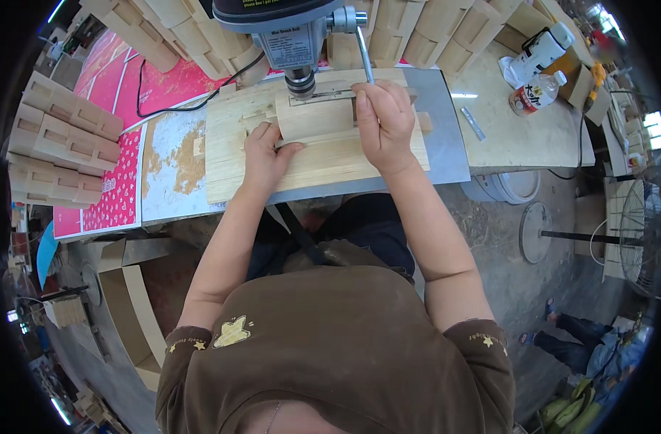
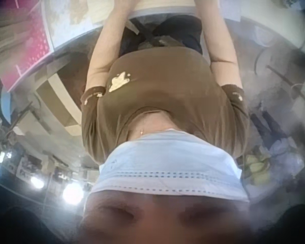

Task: Drilling holes into cylindrical wooden blocks using a mini bench drill press.

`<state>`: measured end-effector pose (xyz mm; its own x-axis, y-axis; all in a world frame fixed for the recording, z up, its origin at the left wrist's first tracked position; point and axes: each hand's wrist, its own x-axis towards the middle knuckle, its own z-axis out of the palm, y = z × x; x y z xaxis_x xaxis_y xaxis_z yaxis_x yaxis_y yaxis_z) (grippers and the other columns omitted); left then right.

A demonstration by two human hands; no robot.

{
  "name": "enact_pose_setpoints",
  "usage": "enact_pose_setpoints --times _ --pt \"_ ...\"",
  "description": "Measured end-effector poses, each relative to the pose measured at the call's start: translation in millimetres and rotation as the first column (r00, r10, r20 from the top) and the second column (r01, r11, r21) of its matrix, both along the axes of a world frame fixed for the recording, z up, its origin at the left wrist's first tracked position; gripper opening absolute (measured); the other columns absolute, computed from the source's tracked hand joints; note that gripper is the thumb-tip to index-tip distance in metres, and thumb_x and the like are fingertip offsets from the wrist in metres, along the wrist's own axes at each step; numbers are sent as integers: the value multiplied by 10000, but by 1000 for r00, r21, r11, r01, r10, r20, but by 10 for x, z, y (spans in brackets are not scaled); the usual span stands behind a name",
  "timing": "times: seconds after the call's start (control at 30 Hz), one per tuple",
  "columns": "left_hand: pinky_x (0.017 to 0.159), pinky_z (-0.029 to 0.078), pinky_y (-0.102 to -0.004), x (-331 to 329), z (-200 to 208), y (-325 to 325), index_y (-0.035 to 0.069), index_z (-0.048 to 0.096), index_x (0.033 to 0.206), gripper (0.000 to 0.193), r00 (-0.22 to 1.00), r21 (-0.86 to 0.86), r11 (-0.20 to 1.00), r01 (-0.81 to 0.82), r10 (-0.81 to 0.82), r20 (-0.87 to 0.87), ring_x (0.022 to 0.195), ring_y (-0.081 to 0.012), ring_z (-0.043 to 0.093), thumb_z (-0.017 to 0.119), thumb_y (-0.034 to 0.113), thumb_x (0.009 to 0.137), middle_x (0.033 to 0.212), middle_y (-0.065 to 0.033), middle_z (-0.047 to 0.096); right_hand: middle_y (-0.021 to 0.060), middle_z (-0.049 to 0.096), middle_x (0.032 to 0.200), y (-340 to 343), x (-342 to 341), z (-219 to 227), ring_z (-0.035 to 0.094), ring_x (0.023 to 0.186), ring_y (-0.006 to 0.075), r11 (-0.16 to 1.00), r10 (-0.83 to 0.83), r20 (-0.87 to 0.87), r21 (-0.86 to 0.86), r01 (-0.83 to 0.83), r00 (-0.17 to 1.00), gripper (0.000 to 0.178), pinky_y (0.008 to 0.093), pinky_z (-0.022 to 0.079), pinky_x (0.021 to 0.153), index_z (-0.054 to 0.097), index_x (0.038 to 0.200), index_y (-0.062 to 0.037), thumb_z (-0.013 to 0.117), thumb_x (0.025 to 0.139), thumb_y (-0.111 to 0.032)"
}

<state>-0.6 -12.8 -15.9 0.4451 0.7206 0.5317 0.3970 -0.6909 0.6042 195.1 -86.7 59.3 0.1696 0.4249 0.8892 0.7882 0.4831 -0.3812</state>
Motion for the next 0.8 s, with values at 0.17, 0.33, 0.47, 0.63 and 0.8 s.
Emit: enact_pose_setpoints --times 0.17,0.33,0.47,0.63,0.8 --pt "637 448 -373 -11 -11 28 52 624 1081 556 999 -79 997 -23 20 -42 687 -265 564 800 151 563 713 -77 554 101 561 703 -47 45 722 518 643 195 995 -53 -35 -88 49 998 107 318 409 595 580 837 15 521 874 -66" --pt "658 459 -354 39 -24 72 64 639 1067 531 993 -342 939 27 14 119 729 -222 578 814 141 571 831 -59 575 132 585 763 814 410 1607 557 688 216 918 -273 85 -275 286 958 306 327 439 649 597 898 25 494 906 -263" --pt "690 483 -331 129 141 61 44 649 1013 479 990 -467 883 53 13 138 775 -186 581 822 136 576 934 -43 567 206 628 803 871 410 1612 612 758 299 950 -173 -45 -273 154 984 374 361 455 691 620 917 36 472 896 -307" --pt "663 491 -277 18 108 88 20 654 932 420 993 -417 907 48 1 117 765 -179 577 826 109 558 890 -44 564 139 586 928 338 365 658 554 910 303 908 76 -31 -410 -82 997 251 377 412 833 543 1079 -42 543 878 -191" --pt "617 487 -246 -257 223 99 9 656 897 392 984 -420 901 105 -32 176 712 -152 571 826 83 551 819 -44 562 86 595 977 -28 430 -108 533 1013 285 722 6 420 -630 287 908 310 495 326 941 569 1047 -82 638 796 -250"
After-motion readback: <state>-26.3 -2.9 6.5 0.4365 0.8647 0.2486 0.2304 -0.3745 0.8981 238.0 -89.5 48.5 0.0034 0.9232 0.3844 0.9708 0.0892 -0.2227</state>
